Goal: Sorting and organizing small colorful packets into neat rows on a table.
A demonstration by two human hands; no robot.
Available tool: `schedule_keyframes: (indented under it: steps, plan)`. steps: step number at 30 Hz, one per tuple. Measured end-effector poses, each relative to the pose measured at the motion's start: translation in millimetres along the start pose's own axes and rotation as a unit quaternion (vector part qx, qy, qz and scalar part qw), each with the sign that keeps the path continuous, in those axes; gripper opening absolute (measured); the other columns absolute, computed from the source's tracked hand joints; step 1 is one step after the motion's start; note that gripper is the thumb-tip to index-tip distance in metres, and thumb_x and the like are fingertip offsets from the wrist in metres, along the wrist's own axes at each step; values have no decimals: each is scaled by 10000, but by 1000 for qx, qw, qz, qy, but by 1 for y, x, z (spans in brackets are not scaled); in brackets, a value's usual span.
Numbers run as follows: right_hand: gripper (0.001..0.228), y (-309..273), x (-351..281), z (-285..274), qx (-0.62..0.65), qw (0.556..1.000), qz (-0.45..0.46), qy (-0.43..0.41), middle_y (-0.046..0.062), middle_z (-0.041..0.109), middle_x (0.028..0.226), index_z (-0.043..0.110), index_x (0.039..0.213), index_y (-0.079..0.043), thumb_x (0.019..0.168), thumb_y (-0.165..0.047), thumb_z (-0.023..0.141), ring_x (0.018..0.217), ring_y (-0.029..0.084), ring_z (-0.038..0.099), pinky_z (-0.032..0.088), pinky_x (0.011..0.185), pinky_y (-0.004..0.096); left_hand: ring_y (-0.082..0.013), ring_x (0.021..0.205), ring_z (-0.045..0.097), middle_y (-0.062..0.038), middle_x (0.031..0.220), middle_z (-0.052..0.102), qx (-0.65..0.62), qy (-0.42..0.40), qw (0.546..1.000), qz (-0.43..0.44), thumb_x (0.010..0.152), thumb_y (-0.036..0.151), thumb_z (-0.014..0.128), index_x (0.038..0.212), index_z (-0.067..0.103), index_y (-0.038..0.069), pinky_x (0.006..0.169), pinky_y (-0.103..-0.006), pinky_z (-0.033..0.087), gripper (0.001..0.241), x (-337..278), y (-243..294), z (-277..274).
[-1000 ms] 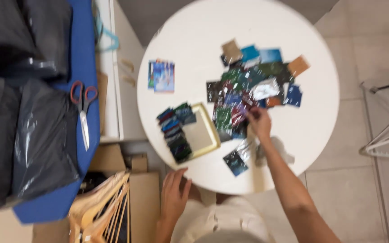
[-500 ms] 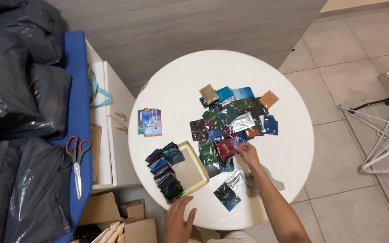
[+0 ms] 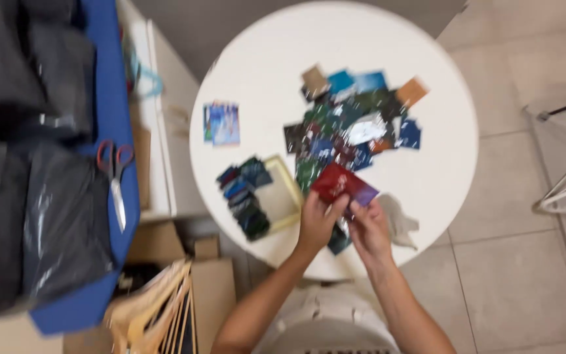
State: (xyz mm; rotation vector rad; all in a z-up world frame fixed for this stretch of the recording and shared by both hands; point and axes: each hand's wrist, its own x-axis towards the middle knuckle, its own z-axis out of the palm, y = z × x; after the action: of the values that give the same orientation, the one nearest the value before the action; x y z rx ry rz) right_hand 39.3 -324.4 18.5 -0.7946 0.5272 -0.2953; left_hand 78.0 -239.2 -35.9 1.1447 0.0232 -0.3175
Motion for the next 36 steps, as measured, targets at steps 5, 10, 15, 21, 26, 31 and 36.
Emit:
schedule_keyframes:
  steps: [5, 10, 15, 21, 26, 31, 36]
  plan:
    - [410, -12, 10, -22, -258, 952, -139, -88, 37, 584, 1171, 591, 1192, -59, 856, -148, 809, 1015, 103, 580, 477, 859, 205, -163, 940, 714, -44, 1003, 727, 103, 39, 987, 116, 895, 128, 817, 1135, 711, 44, 808, -301, 600, 275, -12, 77, -10]
    - [695, -20, 17, 18, -449, 844, -200, -215, 136, 544, 1259, 587, 1284, 28, 695, -99, 933, 1016, 220, 578, 472, 834, 298, -111, 927, 740, 99, 1029, 693, 295, 27, 931, 214, 884, 124, 805, 1092, 771, 196, 740, -228, 617, 223, -33, 85, -68]
    - [277, 46, 45, 32, -530, 746, -182, -361, 52, 728, 923, 823, 971, -150, 712, -91, 899, 723, 192, 658, 514, 667, 312, -277, 1017, 687, -36, 1050, 670, 524, 8, 830, 189, 1011, 238, 636, 1217, 678, 184, 905, -415, 523, 217, -46, 47, -130]
    - [199, 173, 139, 0, -551, 780, -132, -267, 60, 712, 810, 758, 872, -81, 819, -151, 936, 683, 159, 617, 509, 663, 306, -353, 1185, 643, -163, 1245, 659, 460, 178, 853, 171, 933, 151, 756, 1374, 566, 31, 1033, -471, 478, 494, -63, 89, -167]
    - [164, 209, 139, 24, -598, 766, -92, -216, 57, 732, 801, 802, 969, -146, 837, -86, 879, 779, 185, 709, 554, 740, 301, -295, 1174, 649, -117, 1234, 659, 461, 195, 856, 127, 971, 155, 714, 1354, 574, 51, 1047, -438, 459, 421, -91, 80, -202]
    - [161, 226, 133, 30, -621, 737, -148, -223, 148, 751, 850, 779, 960, -70, 833, -16, 863, 811, 338, 744, 587, 727, 406, -289, 1158, 654, -105, 1213, 659, 460, 199, 861, 89, 984, 160, 697, 1333, 574, 54, 1024, -456, 469, 385, -105, 77, -208]
    - [317, 249, 141, 17, -641, 699, -244, -204, 76, 648, 923, 699, 1016, -99, 789, -109, 921, 781, 310, 735, 623, 654, 386, -264, 1142, 663, -83, 1178, 676, 456, 196, 862, 101, 978, 170, 707, 1344, 575, 57, 1049, -453, 459, 406, -107, 71, -204]
